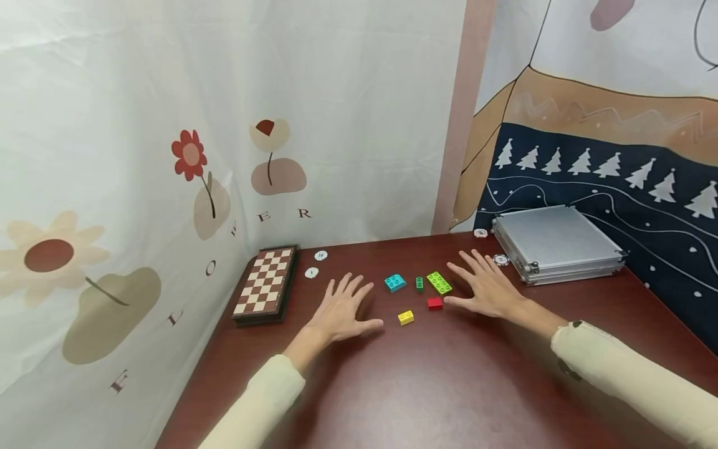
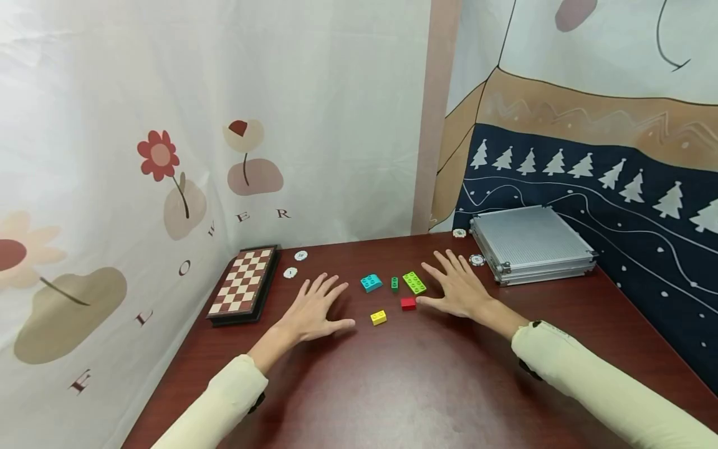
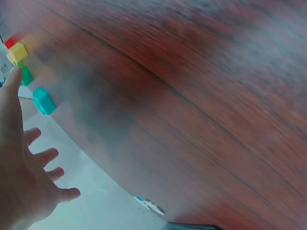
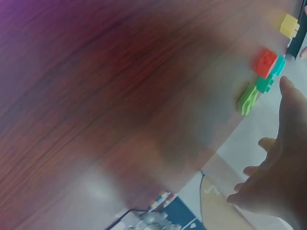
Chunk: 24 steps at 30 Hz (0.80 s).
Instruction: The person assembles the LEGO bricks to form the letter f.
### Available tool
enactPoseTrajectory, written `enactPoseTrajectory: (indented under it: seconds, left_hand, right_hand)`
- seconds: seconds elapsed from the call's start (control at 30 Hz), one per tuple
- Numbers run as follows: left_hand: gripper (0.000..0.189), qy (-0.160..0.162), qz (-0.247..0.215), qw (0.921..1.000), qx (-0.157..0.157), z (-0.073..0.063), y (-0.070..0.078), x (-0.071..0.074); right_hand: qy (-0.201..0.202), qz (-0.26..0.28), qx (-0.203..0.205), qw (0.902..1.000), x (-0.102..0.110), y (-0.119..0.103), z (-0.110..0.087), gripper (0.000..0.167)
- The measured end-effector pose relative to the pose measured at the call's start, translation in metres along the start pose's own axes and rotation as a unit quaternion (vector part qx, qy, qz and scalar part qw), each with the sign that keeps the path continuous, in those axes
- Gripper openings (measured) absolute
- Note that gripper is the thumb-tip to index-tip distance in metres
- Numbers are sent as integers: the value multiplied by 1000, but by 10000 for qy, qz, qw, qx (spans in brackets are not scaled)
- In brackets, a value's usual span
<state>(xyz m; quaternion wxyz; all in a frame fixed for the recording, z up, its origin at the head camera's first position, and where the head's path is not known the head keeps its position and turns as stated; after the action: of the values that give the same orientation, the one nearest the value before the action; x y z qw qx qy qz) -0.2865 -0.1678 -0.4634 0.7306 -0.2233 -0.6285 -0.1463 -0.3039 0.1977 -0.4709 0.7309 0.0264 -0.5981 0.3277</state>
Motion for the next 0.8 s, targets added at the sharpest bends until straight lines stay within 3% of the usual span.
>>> enactPoseTrajectory:
  seconds: [0.3,0.5,0.8]
  left_hand:
    - [83,100,174,9990,-405,6,23,5]
    - [72,-37,-127,9984,-553,11,37,7]
    - [54,-162,-890,9929,-778,19,52,1]
  right_hand:
    - [-11,468,753,9961,-5,-18,3,69]
    - [-9,680,1467,9868,-12,-23,7,49]
    - [-453,684,1389,9869,-21,-28,12,30]
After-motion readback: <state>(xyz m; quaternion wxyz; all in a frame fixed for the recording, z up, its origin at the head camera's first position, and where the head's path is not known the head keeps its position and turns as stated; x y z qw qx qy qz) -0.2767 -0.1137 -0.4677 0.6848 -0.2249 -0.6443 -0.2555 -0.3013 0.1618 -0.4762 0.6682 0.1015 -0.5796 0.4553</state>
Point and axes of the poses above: each hand's wrist, its own z-axis towards the middle knuckle, its own x-axis out of the back of the hand, y = z × x, the point moved 1 cm from there along z, towards the middle knuckle, and after that the axes turned 11 degrees about z, right-handed, at the moved point
